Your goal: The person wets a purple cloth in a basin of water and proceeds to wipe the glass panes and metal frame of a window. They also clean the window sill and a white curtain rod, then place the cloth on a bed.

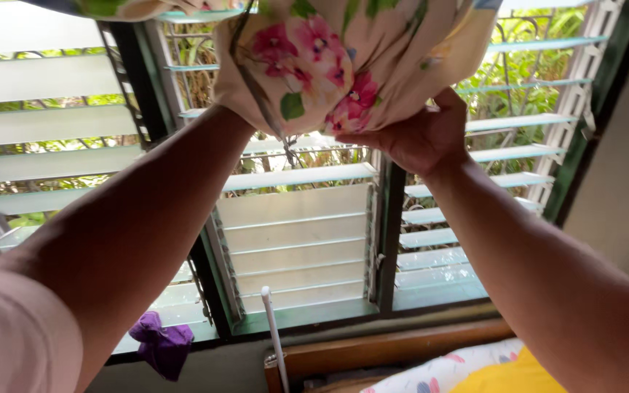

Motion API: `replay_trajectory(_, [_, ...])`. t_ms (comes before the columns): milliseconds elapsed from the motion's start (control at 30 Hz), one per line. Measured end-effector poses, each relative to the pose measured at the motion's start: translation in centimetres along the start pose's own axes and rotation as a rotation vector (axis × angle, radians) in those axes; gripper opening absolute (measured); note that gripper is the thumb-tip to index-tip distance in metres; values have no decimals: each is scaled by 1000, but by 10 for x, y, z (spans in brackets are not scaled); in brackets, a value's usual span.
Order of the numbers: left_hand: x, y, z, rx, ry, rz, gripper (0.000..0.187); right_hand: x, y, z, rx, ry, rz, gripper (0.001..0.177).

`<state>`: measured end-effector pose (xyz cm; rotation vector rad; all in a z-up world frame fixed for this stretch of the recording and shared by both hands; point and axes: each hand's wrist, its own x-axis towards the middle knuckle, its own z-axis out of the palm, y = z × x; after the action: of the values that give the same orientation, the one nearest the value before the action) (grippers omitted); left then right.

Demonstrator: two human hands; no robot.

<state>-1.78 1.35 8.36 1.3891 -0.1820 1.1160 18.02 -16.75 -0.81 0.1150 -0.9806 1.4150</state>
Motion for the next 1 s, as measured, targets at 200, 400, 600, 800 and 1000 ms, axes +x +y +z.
replay_trajectory(200, [19,34,-16,77,51,18,24,137,-34,-43,-507,73,-33,50])
replay_trajectory(400, [42,54,-26,120,62,-13,25,248,-90,-69,-930,192,-372,16])
replay_trajectory(600, [64,50,-33,124,65,-94,27,283,-99,-64,-1183,376,-618,18])
replay_trajectory(800, [88,24,-38,95,77,-147,28,306,-98,-87,-1460,498,-708,20])
replay_trajectory(1000, [100,16,-51,87,103,-161,30,325,-88,-101,-1757,555,-725,23])
